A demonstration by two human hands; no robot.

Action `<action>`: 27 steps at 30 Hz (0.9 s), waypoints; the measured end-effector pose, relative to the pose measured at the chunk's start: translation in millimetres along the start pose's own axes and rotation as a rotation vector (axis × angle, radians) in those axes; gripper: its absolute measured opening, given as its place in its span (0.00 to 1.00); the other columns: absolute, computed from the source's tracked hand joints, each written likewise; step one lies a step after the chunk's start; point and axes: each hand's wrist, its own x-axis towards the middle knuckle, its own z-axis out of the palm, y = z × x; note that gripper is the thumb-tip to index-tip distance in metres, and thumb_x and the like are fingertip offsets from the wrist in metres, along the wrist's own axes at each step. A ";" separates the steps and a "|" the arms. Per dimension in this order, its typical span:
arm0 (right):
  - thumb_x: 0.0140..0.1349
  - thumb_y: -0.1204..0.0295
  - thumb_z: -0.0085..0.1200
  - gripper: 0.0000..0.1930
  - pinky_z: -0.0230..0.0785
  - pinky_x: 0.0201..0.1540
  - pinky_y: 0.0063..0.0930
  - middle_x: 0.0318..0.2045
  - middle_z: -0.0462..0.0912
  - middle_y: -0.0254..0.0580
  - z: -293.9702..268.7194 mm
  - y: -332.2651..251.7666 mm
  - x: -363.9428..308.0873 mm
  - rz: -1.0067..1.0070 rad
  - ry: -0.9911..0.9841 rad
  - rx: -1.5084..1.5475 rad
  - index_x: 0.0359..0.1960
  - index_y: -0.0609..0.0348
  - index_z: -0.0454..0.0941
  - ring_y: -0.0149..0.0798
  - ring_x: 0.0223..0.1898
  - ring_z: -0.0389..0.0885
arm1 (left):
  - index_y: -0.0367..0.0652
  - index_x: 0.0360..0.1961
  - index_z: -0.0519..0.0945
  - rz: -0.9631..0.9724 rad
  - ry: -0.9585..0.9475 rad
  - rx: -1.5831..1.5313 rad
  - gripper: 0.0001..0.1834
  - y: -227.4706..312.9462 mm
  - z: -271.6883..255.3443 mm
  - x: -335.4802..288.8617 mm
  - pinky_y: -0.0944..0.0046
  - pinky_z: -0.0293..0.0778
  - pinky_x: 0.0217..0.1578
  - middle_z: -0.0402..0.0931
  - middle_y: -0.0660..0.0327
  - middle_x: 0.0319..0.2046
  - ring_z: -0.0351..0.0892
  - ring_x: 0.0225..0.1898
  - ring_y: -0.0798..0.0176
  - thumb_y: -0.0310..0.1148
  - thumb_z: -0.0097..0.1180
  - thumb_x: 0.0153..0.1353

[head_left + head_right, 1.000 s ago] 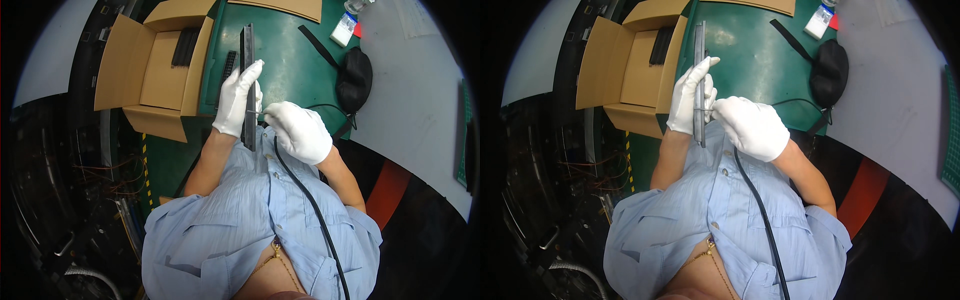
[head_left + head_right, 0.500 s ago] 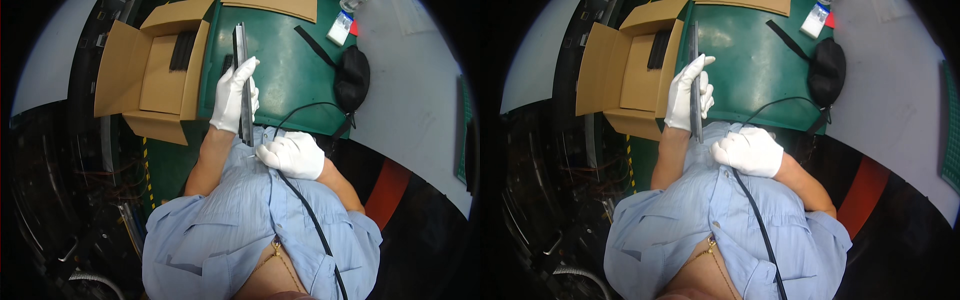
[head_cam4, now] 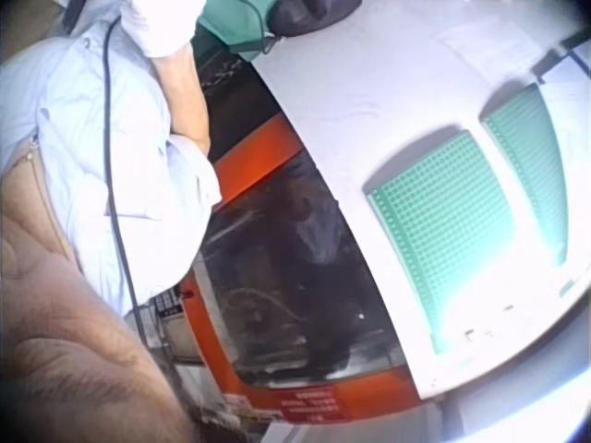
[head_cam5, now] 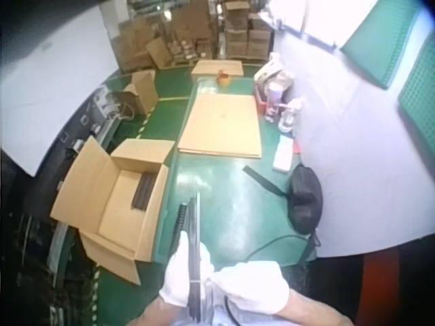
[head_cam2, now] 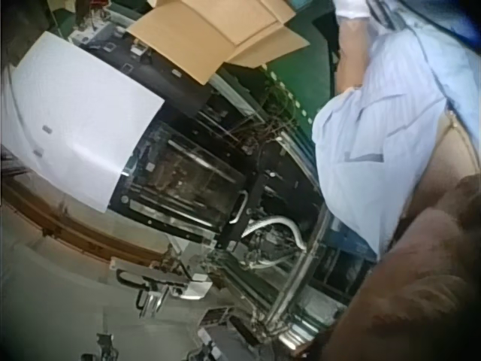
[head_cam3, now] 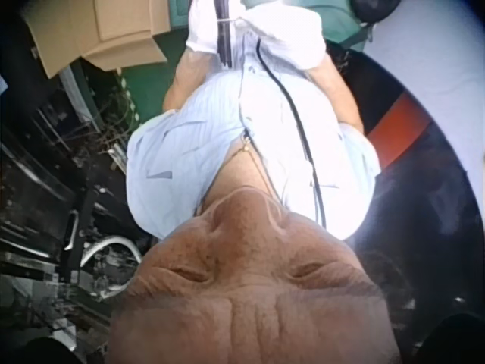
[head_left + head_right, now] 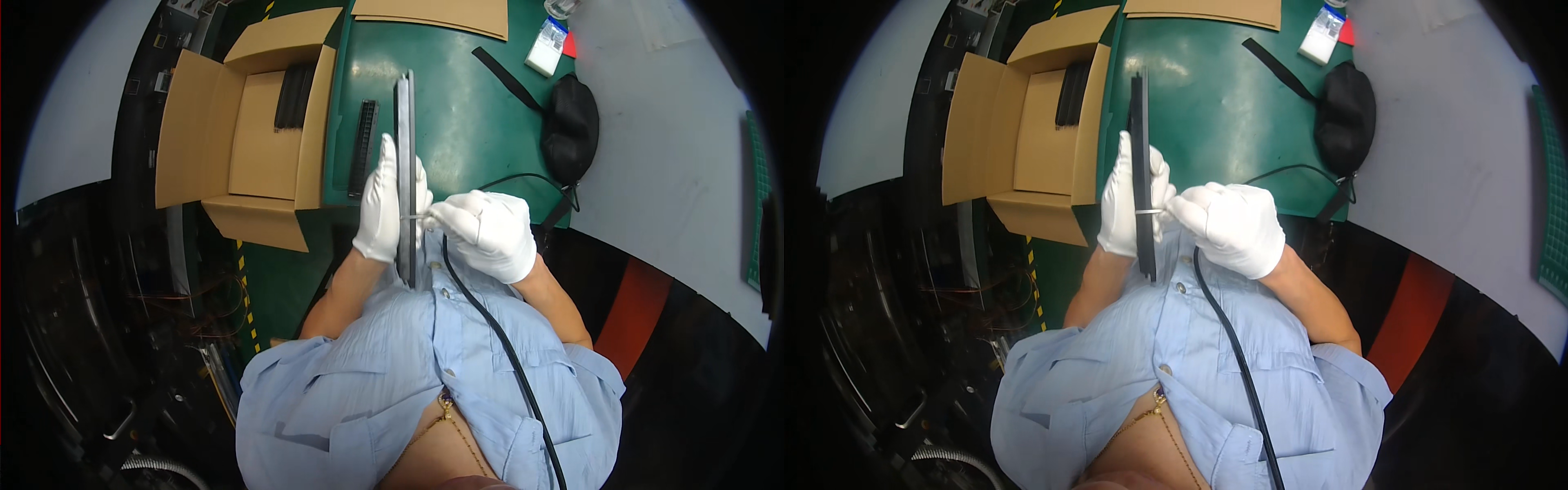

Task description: The person scrapes the edges of plastic components using a tool and places them into a cardboard box. The person then opens an injection molding machine, removes molded plastic components from the mold, closes the machine door, and scrapes the edges of the newly removed components with the tool.

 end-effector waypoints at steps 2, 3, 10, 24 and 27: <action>0.48 0.75 0.63 0.13 0.74 0.25 0.29 0.28 0.82 0.28 -3.9 4.7 6.5 0.018 0.013 -0.002 0.38 0.49 0.82 0.34 0.26 0.82 | 0.48 0.28 0.69 -0.047 0.052 0.087 0.30 -2.8 5.4 -12.1 0.68 0.59 0.08 0.62 0.67 0.15 0.59 0.08 0.71 0.59 0.32 0.80; 0.48 0.75 0.63 0.13 0.74 0.25 0.29 0.28 0.81 0.28 -7.5 5.7 9.7 0.033 0.020 0.001 0.38 0.49 0.82 0.34 0.26 0.82 | 0.48 0.28 0.69 -0.048 0.042 0.092 0.30 -7.2 3.8 -12.8 0.68 0.59 0.08 0.62 0.67 0.15 0.59 0.08 0.71 0.59 0.32 0.80; 0.48 0.73 0.64 0.10 0.72 0.24 0.29 0.25 0.81 0.28 -16.8 10.2 24.7 0.024 0.087 -0.038 0.34 0.49 0.81 0.34 0.25 0.82 | 0.50 0.28 0.69 0.052 -0.014 0.162 0.29 -7.0 10.5 -31.3 0.68 0.60 0.07 0.60 0.68 0.12 0.59 0.06 0.70 0.58 0.32 0.80; 0.48 0.77 0.66 0.14 0.74 0.25 0.29 0.27 0.84 0.33 -29.2 39.6 50.7 -0.002 0.242 -0.016 0.38 0.50 0.83 0.37 0.26 0.84 | 0.51 0.23 0.63 0.019 0.043 0.262 0.31 -7.9 28.8 -44.6 0.68 0.55 0.11 0.55 0.69 0.14 0.54 0.09 0.70 0.61 0.34 0.79; 0.49 0.76 0.66 0.12 0.73 0.25 0.29 0.26 0.82 0.32 -32.1 45.1 56.7 0.012 0.241 -0.080 0.36 0.49 0.82 0.37 0.25 0.83 | 0.51 0.23 0.63 0.001 0.059 0.251 0.31 -9.7 28.3 -45.0 0.68 0.55 0.11 0.55 0.69 0.14 0.54 0.09 0.71 0.61 0.34 0.78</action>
